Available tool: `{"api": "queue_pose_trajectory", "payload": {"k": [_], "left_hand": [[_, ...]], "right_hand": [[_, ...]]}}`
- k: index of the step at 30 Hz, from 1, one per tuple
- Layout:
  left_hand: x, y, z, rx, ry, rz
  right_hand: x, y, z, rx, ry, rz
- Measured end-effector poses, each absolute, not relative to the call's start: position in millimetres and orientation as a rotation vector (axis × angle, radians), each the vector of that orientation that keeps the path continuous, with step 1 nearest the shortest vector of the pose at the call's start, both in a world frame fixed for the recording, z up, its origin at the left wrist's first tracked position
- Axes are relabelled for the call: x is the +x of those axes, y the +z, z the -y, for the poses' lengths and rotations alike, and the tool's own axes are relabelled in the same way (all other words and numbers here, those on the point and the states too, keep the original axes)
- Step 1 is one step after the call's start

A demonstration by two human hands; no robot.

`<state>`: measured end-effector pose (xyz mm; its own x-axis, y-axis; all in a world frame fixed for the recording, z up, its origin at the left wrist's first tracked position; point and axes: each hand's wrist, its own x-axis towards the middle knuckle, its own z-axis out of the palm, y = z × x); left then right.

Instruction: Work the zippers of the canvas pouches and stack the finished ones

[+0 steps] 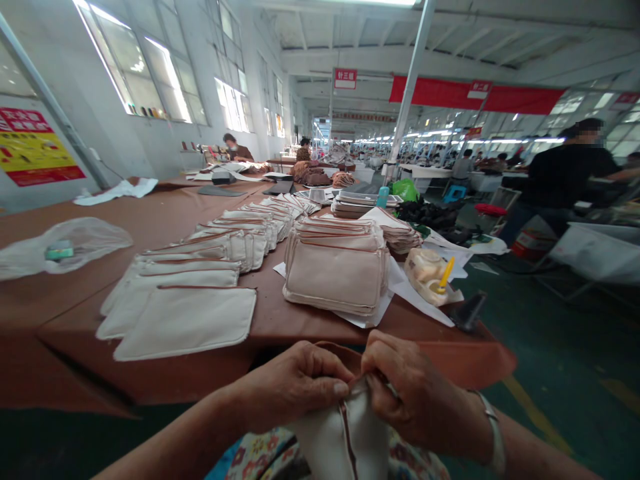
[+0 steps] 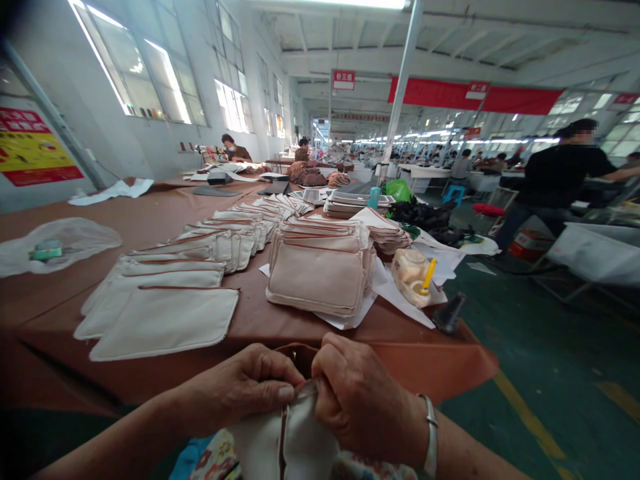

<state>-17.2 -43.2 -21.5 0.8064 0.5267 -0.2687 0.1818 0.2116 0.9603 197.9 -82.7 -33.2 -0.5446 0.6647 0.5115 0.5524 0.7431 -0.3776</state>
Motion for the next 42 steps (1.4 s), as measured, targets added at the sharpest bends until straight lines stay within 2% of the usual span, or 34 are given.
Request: {"api": "queue_pose_trajectory", "payload": {"k": [6,11,14,18,20,26,29,37,42], "left_hand": [[-22.1,-21.3,38.8,1.33,0.173,-0.629],[-21.7,-19.6,36.8,1.357,0.217,-0.633],[-22.8,-18.2,36.0,1.385,0.219,-0.643],[-27.9,-13.8,35.6,1.47,0.195,-0.654],[-29.6,-8.8,37.1,1.564,0.183,-0.684],[-25.3,11.2,43.2,1.912,0.15,-0.741],[-23.6,16.1,41.8,2.006,0.135,-0.714],[-26.0,19.5,36.5,2.094,0.075,-0.631],[-19.7,17.2,31.4,2.088,0.098,-0.551]], "right_hand": [[208.6,-12.6,79.3,-0.984,0.644,2.296],[206.1,-11.1,77.7,-0.839,0.795,2.188],[200.6,-21.8,83.2,-0.817,0.702,2.154],[195.1,-35.4,97.0,-0.776,0.249,2.291],[194.8,-37.7,102.6,-0.765,0.231,2.308],[198.4,-26.9,97.1,-1.048,1.085,1.994],[198.1,-17.8,87.2,-0.949,1.216,2.075],[198.1,-19.5,79.3,-0.873,1.28,2.252],[194.9,-32.3,81.6,-0.853,0.838,2.418]]}}
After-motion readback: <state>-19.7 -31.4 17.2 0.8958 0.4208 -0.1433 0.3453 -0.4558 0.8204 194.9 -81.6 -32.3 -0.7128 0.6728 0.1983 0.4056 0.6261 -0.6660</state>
